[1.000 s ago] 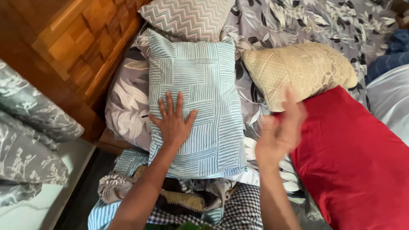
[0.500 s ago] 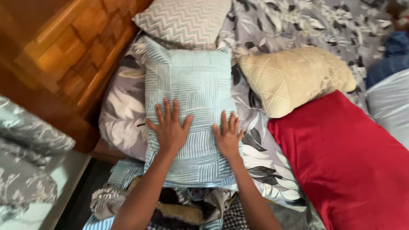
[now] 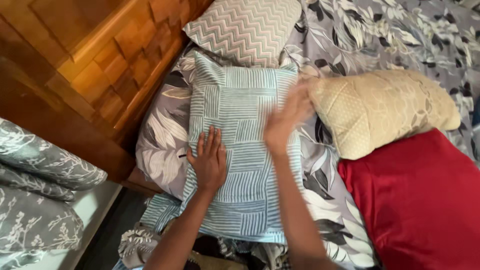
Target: The person fluffs and arranges multiple cushions on a bed. They repeatedly pat and adjust a blue and white striped cushion, then handle a beige cushion and a red cushion, placing them in a neat arrangement.
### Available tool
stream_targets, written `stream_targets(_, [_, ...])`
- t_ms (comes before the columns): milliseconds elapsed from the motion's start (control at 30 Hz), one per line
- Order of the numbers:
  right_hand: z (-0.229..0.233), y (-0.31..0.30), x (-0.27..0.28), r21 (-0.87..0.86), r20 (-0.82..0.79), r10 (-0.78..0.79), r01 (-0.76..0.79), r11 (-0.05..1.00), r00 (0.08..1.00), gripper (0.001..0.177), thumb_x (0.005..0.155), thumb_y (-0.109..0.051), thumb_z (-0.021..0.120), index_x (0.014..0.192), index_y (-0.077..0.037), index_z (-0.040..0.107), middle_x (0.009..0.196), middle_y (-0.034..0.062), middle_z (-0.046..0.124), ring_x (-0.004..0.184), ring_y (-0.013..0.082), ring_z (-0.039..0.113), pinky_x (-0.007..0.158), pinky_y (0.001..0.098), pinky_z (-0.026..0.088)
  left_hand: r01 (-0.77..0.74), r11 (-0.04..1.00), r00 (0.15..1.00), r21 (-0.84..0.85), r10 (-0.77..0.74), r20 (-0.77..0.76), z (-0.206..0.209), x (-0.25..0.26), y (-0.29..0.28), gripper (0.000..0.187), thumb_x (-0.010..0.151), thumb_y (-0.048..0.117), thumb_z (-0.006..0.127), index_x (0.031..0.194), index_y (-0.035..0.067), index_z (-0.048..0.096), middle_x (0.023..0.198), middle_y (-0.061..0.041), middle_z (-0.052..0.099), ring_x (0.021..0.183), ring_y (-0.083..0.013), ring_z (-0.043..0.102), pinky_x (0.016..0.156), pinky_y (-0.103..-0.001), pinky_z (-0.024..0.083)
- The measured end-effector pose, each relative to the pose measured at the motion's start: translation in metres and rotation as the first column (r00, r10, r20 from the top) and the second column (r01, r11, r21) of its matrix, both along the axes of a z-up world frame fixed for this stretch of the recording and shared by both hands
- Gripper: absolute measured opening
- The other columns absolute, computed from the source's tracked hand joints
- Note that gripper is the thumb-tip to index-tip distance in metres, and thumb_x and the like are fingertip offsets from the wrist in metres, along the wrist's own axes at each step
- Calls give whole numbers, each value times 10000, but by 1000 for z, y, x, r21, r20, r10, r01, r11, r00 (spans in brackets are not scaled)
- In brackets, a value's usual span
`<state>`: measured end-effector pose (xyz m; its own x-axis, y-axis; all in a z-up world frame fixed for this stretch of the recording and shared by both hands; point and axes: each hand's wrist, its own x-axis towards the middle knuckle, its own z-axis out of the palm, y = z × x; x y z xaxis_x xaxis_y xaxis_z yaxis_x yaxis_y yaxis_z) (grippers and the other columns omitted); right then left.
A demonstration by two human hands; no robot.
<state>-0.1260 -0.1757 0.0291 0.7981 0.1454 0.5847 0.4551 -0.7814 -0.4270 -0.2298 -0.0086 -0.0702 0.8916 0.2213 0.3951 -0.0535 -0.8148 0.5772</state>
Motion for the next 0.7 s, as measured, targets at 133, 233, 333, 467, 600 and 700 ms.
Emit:
stream_targets(133, [-84,19,19,-320,-192,-97,31,947,977,677,1074,-508,410,1574,-53,377,1640,175,374,1546,329,249,1184,691,117,-31,999,999,41,30,23,0,9,-1,537,1074,329,383,1571,131,434,1660,-45,389,1503,-292,352,1125,-667,169])
stream_targets(233, [-88,13,2,-383,-216,-221,126,915,951,672,1057,-531,429,1575,-107,371,1641,162,357,1543,367,248,1156,743,113,-31,998,999,46,29,39,-4,12,-7,532,1079,317,391,1573,130,446,1660,-36,393,1504,-289,355,1143,-651,169])
stream_targets(333, [-73,40,-27,-407,-185,-262,169,898,947,768,969,-574,482,1572,-119,338,1609,237,297,1504,447,227,1101,771,101,-40,999,998,28,38,57,-10,10,1,527,1078,311,400,1567,122,450,1662,-38,387,1510,-295,352,1143,-642,162])
stream_targets(467, [-67,61,-59,-394,-171,-270,185,900,948,773,981,-584,518,1601,-164,325,1630,273,271,1508,465,235,1106,769,110,-64,996,993,-67,57,-105,8,15,4,518,1071,341,410,1566,191,444,1672,23,376,1536,-245,340,1191,-635,125])
stream_targets(600, [-61,58,-53,-432,-93,-212,153,889,973,785,982,-540,532,1627,-146,321,1662,257,275,1536,443,244,1130,756,110,-40,896,995,-443,-3,-96,86,56,-9,653,1096,371,420,1631,45,238,1713,-154,179,1577,-351,146,1163,-683,-15])
stream_targets(700, [-60,54,-52,-411,-99,-113,63,910,989,769,921,-515,548,1547,-97,389,1610,215,336,1503,444,272,1116,755,92,261,894,911,-364,-103,400,147,74,-29,666,1165,456,378,1711,139,169,1758,-138,88,1658,-318,61,1378,-596,-19])
